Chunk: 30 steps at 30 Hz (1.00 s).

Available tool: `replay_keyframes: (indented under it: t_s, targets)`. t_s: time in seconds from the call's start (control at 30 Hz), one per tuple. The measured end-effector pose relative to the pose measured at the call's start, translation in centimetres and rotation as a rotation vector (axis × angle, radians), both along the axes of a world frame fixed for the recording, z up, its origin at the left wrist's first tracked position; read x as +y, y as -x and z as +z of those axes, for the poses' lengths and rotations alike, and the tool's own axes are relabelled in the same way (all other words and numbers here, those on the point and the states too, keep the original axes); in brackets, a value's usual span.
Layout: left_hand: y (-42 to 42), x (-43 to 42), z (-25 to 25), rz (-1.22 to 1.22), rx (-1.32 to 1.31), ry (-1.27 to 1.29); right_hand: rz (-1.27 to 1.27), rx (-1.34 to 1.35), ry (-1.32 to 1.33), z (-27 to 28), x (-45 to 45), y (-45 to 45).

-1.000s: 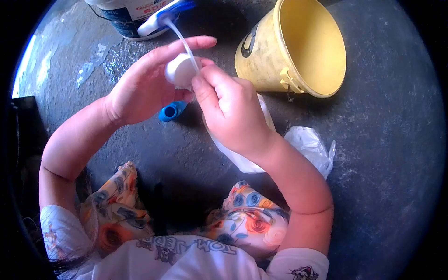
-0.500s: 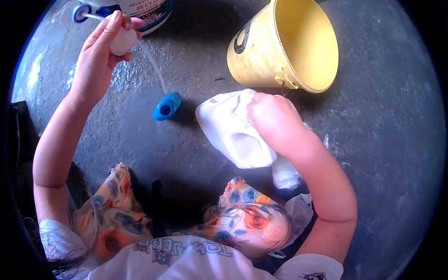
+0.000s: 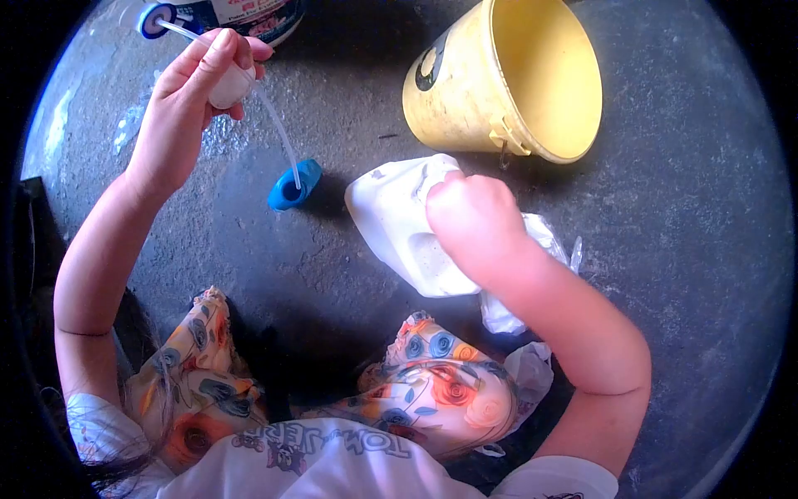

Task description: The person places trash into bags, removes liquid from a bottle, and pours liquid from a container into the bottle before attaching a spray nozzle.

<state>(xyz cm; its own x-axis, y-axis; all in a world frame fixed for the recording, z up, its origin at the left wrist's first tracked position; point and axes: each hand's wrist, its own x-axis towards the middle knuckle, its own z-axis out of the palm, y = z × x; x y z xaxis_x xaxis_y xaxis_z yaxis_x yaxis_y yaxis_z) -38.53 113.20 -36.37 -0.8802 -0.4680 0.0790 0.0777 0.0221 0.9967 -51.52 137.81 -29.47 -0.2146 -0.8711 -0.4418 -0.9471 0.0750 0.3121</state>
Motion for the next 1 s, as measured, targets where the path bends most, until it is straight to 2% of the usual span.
replay_keyframes:
  t_s: [0.13, 0.23, 0.33, 0.43, 0.57, 0.6, 0.7, 0.8, 0.83, 0.97, 1.0]
  targets:
    - [0.1, 0.2, -0.3, -0.010, -0.022, 0.009, 0.047, 0.212, 0.054, -1.3, 0.1, -1.7]
    - [0.2, 0.6, -0.2, 0.031, -0.034, 0.028, 0.149, 0.212, 0.074, -1.2, 0.0, -1.3]
    - [0.4, 0.6, -0.3, 0.024, -0.039, 0.028, 0.154, 0.099, 0.057, -0.7, -0.3, -0.4]
    - [0.4, 0.5, -0.7, 0.016, -0.056, 0.020, 0.043, -0.047, 0.069, -0.5, -0.3, 1.7]
    - [0.5, 0.9, -0.9, 0.020, -0.080, 0.042, -0.125, -0.184, 0.214, -0.6, -0.2, 3.6]
    - [0.5, 1.1, -0.9, 0.026, -0.090, 0.054, -0.231, -0.276, 0.261, -0.8, 0.0, 3.9]
    - [0.3, 1.3, -1.0, -0.032, -0.043, 0.088, -0.311, -0.331, 0.428, -1.9, 1.1, 4.4]
    - [0.4, 1.3, -1.3, -0.037, -0.070, 0.040, -0.143, -0.077, 0.691, -0.4, 0.6, 6.1]
    - [0.4, 1.4, -1.3, -0.046, -0.082, 0.029, -0.202, -0.125, 0.805, 1.1, 0.0, 6.9]
    - [0.5, 2.3, -0.6, -0.069, -0.115, -0.014, -0.748, -0.483, 0.629, 3.9, -2.4, 5.7]
    - [0.5, 2.5, -0.4, -0.074, -0.114, -0.021, -0.358, -0.451, 0.737, 1.7, -1.2, 7.0]
